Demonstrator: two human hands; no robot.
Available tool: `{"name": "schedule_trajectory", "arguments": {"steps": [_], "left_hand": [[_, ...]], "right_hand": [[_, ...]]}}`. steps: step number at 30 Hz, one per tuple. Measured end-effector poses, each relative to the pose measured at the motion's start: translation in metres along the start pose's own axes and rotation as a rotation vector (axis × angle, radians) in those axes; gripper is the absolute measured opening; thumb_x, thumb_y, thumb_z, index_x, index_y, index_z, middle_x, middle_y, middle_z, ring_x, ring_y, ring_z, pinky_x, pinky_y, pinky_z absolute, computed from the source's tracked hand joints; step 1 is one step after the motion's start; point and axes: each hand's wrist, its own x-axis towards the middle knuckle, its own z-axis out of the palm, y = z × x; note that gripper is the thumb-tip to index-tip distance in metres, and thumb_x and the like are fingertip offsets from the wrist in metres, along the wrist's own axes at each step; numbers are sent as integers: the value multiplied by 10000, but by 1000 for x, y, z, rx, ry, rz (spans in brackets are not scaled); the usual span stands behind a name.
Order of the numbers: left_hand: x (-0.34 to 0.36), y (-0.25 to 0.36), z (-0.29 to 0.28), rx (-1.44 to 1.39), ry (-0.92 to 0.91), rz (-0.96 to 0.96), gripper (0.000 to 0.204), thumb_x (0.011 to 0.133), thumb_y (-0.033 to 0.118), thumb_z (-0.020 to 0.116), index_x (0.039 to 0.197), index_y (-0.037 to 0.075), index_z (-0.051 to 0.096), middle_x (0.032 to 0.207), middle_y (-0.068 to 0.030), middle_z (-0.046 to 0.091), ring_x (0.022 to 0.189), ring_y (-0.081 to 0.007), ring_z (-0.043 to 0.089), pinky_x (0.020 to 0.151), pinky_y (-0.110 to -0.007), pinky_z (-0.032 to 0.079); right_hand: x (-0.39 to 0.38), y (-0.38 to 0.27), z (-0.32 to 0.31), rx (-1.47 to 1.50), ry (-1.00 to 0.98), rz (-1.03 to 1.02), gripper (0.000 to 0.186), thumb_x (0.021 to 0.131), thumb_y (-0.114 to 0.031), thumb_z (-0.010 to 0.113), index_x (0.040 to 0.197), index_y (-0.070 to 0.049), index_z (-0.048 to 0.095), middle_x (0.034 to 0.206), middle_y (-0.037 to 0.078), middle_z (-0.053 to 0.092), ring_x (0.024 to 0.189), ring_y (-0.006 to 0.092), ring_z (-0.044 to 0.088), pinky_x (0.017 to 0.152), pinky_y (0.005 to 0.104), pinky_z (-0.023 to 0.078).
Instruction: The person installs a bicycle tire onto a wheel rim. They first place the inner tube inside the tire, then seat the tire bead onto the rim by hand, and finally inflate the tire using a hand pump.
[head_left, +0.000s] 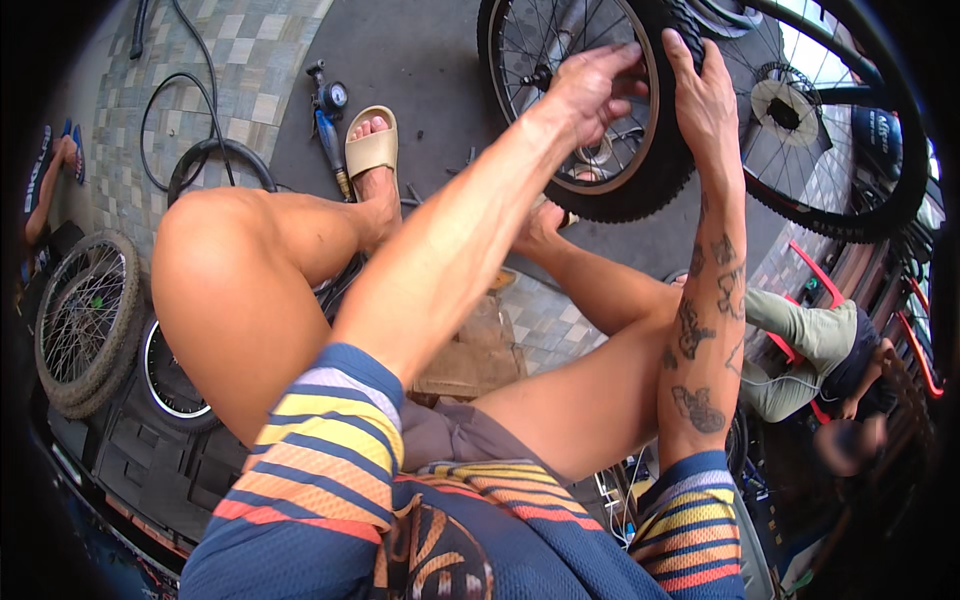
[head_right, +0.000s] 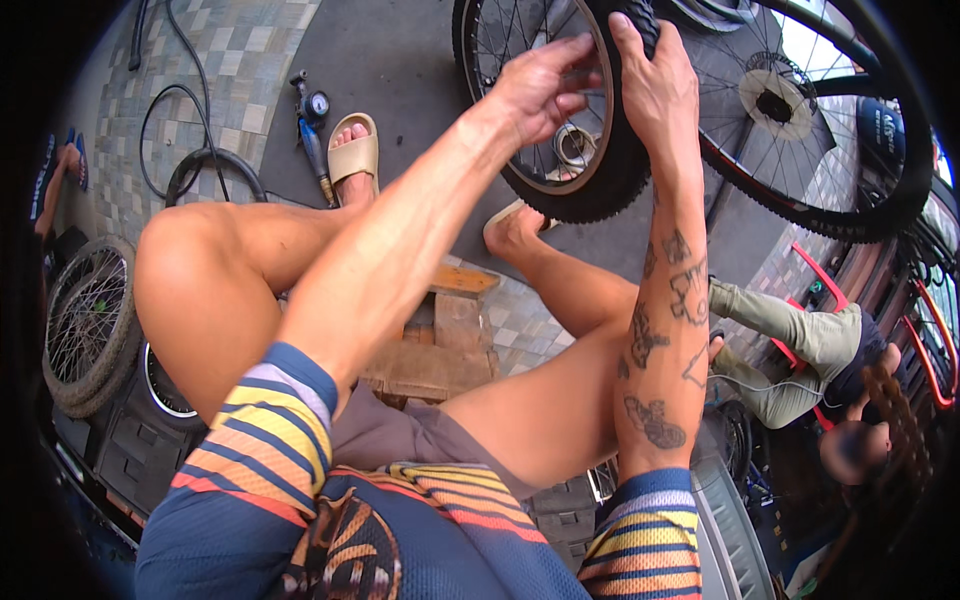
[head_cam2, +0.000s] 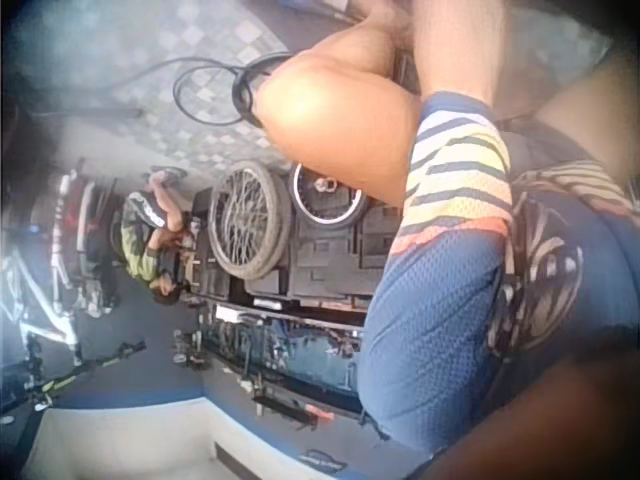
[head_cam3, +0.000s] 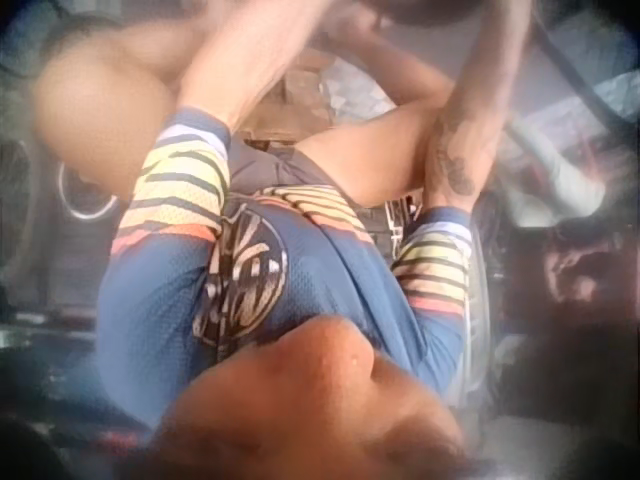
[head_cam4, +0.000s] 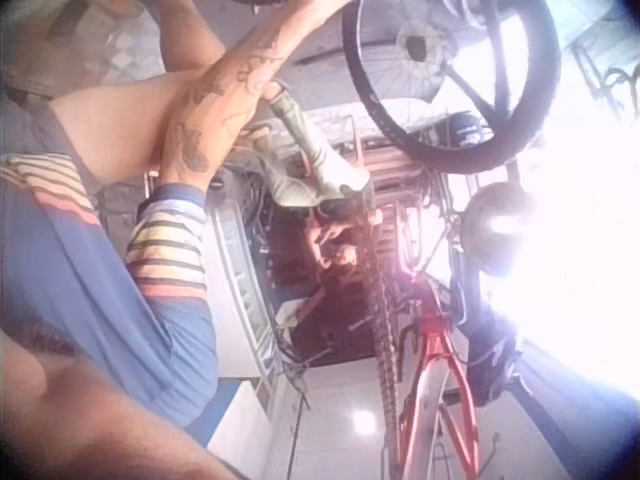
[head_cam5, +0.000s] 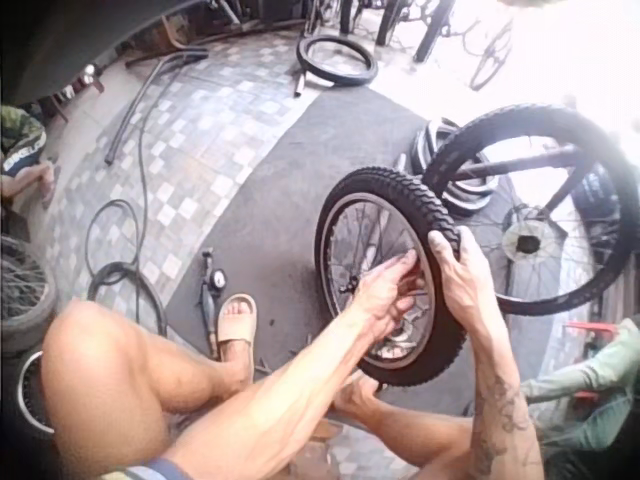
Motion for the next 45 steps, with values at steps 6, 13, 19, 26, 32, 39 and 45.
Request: {"name": "schedule_trajectory", "arguments": {"steps": [6,13,19,26,32,39,45], "left_hand": [[3,-15,-10,-61,-121,40,284,1084,257,749,1235,17,738,1062,-85,790,783,-154,739,437,-191,390],[7,-30,-4,-26,-82,160,288,1069,236,773,1208,-12,725,968,-49,760,749,-106,704,457,-180,413],[14,-36,3,-19,-31,155,284,1067,247,775,1184,-6,721,956,-50,748,777,-96,688,485,-210,439],[14,-42,5,23,-2,92,270,1076,225,756,1192,-18,724,959,-48,741,742,-96,686,498,-200,453],[5,-40,-1,-27,14,112,288,1069,255,773,1198,2,727,924,-41,744,726,-85,666,510,-199,436],[6,-33,-6,8,12,35,287,1093,222,733,1234,-28,730,1008,-59,772,768,-110,698,513,-210,448],[1,-38,-7,37,-47,56,302,1084,235,747,1234,-27,738,1058,-64,780,805,-114,715,527,-208,484]], "right_hand": [[-9,-2,-3,96,0,57,558,1090,-563,676,1151,-9,682,880,116,770,780,174,727,726,356,573],[-8,-8,-1,-118,18,5,614,1088,-543,676,1250,48,647,954,216,770,854,315,753,816,421,576],[-11,5,6,-404,62,-22,688,1075,-471,697,1417,109,562,1094,330,773,1030,446,774,905,499,573],[-12,8,2,-135,22,125,650,1037,-466,763,1312,103,613,1130,357,745,1087,442,755,939,486,564],[-13,-12,7,298,50,259,653,1033,-467,771,1318,101,621,1007,321,756,992,432,769,919,497,585],[-26,-7,11,-259,45,51,562,1048,-422,729,1203,102,594,1144,355,685,1066,522,696,948,541,547],[-19,38,-5,-213,89,-107,678,1100,-480,667,1399,122,578,1264,390,693,1202,522,679,1028,515,527]]}}
